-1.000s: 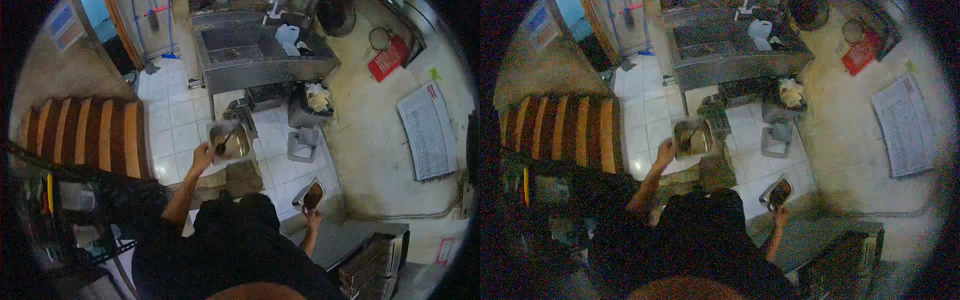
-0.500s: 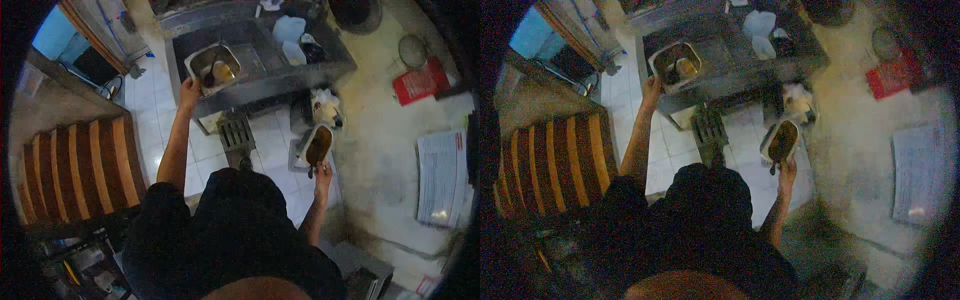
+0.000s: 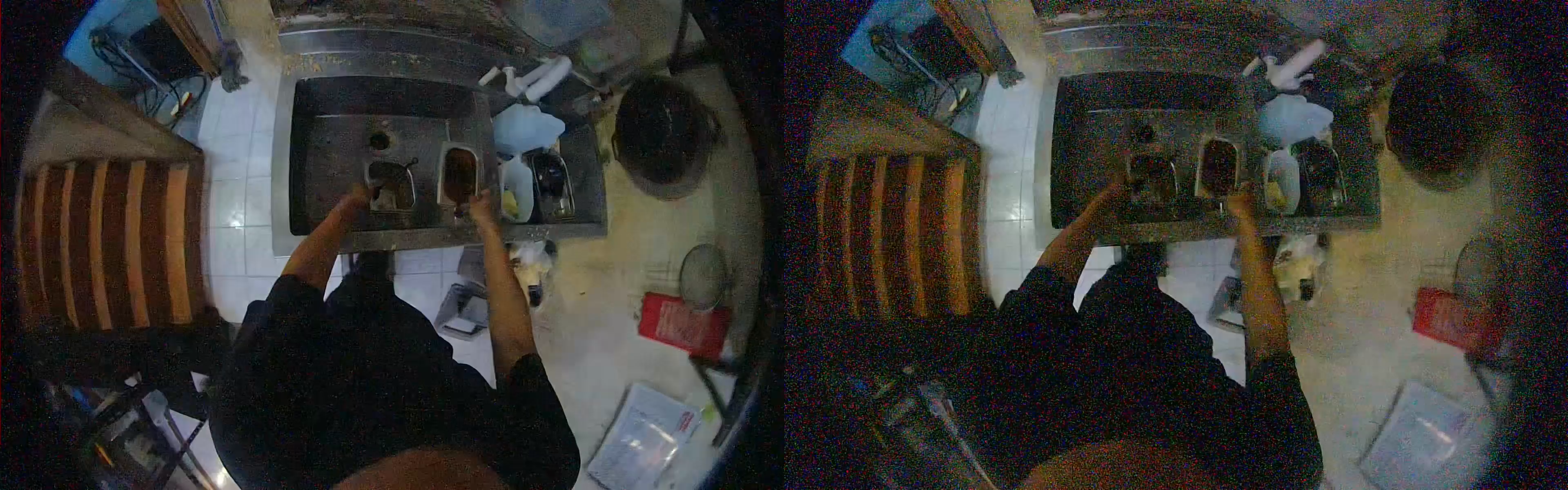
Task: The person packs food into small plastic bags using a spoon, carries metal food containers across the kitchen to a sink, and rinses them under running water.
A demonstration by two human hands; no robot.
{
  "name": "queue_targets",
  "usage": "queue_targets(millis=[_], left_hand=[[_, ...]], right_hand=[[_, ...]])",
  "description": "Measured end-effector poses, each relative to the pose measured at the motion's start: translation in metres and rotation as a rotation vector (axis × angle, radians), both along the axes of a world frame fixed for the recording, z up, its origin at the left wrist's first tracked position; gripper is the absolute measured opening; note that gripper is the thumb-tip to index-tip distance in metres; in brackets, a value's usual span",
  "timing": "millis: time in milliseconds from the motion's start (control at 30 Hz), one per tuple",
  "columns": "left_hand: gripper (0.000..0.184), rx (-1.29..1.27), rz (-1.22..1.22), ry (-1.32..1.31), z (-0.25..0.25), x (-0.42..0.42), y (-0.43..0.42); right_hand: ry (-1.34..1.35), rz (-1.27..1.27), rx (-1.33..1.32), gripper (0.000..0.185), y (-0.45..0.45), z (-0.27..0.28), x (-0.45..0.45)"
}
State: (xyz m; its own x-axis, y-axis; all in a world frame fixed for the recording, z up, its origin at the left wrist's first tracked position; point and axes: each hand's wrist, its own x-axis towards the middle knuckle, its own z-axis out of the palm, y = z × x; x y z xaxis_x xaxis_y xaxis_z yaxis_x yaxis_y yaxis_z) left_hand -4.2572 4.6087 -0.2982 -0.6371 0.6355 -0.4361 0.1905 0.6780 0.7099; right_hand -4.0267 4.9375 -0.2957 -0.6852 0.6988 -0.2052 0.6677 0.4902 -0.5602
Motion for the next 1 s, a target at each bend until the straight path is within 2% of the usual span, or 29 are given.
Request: queue_targets(millis=[33,167,267,367,467,567,667,733,767,800,833,867,900,933,1000], left_hand=[[0.042,-0.011,-0.031,-0.031,-0.003,0.001,0.001],[0.042,-0.029,-0.098,-0.127,-0.013,0.0,0.001],[0.042,-0.056,-0.109,-0.16,-0.018,0.001,0.021],[0.043,-0.04,-0.089,-0.152,-0.021,0.013,0.019],[0.043,-0.021,-0.013,-0.123,-0.018,0.006,0.01],[0.045,0.061,0.069,-0.04,0.005,-0.01,-0.012],[0.044,0.219,0.061,0.078,0.061,-0.027,-0.037],[0.042,0.264,0.182,0.101,0.054,-0.038,-0.042],[0.04,0.243,0.313,0.077,0.031,-0.046,-0.042],[0.038,0.218,0.442,0.052,0.037,-0.046,-0.04],[0.036,0.316,0.441,0.048,0.042,-0.042,-0.041],[0.035,0.417,0.438,0.05,0.091,-0.035,-0.037],[0.034,0.519,0.435,0.051,0.134,-0.025,-0.031],[0.034,0.541,0.466,0.044,0.161,-0.015,-0.023],[0.034,0.587,0.526,0.034,0.202,0.001,-0.008]], right_hand=[[0.06,-0.056,-0.253,0.017,0.018,-0.028,-0.002],[0.057,-0.291,-0.819,0.023,0.017,-0.029,-0.034],[-0.056,-0.342,-0.997,0.029,0.012,-0.024,-0.04],[-0.013,-0.339,-0.979,0.035,0.007,-0.013,-0.031],[0.349,-0.418,-0.789,0.041,0.035,0.018,-0.057],[0.842,-0.461,-0.618,0.047,0.107,0.095,-0.098],[1.122,-0.311,-0.715,0.054,0.173,0.179,-0.133],[1.138,-0.16,-0.807,0.058,0.207,0.209,-0.152],[1.138,-0.105,-0.834,0.06,0.215,0.218,-0.163],[1.13,-0.103,-0.838,0.062,0.209,0.224,-0.167],[1.144,-0.189,-0.789,0.06,0.195,0.218,-0.165],[1.155,-0.274,-0.739,0.059,0.176,0.217,-0.164],[1.154,-0.359,-0.846,0.055,0.165,0.216,-0.154],[1.156,-0.451,-0.95,0.051,0.154,0.214,-0.145],[1.178,-0.666,-0.986,0.059,0.145,0.18,-0.124]])
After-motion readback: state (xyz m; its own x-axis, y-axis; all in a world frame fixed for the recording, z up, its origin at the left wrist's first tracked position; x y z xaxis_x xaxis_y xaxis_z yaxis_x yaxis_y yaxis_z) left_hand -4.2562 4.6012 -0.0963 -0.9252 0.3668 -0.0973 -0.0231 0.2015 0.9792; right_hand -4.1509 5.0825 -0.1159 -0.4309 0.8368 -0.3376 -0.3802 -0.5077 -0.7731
